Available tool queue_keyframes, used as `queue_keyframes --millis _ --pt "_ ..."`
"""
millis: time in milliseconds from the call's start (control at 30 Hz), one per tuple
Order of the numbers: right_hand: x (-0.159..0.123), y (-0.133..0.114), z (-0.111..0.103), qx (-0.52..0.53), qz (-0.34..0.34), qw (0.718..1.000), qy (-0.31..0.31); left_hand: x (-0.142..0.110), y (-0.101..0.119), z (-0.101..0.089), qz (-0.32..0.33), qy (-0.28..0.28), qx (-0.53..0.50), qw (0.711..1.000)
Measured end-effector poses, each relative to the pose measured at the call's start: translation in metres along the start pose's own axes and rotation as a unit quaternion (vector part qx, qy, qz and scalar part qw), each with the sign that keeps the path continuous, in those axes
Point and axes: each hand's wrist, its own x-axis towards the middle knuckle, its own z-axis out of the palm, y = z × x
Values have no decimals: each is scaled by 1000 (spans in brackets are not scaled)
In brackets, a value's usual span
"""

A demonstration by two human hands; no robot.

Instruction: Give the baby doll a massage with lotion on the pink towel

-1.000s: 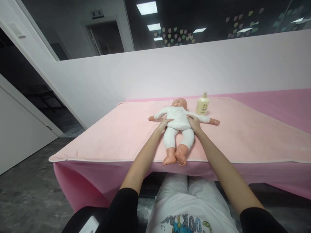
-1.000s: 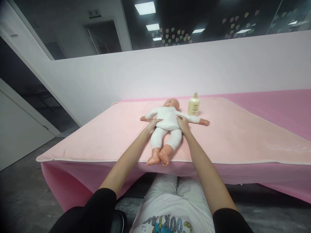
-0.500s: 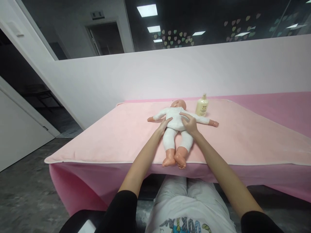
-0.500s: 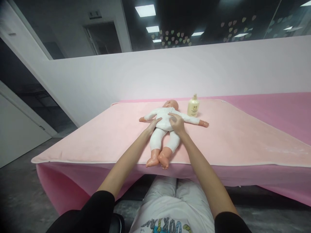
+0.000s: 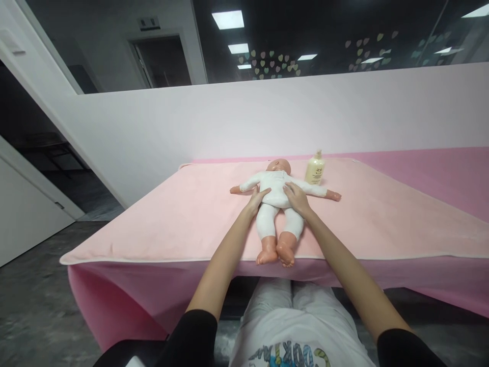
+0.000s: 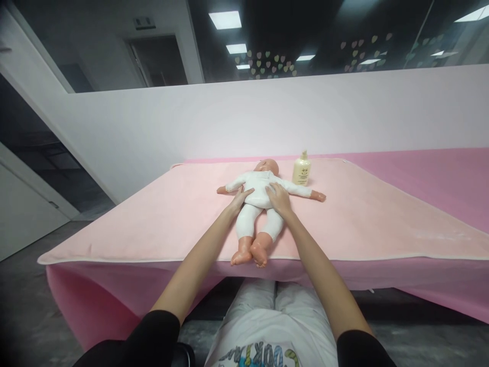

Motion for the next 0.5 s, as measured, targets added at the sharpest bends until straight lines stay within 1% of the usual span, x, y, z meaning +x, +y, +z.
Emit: queue_keyframes --millis 133,200,267,367,500 --pt "3 10 -3 38 110 992 39 2 1 -5 -21 25 -22 999" --pt "3 15 -5 55 172 982 60 4 0 -9 -25 40 -43 998" --pt "2 18 -5 75 217 971 72 6 0 -12 -27 55 -58 996" --pt "-1 18 -6 92 248 961 85 8 -1 -16 -31 62 -72 995" --pt "-1 16 -7 90 257 958 83 7 0 -16 -37 54 -73 995"
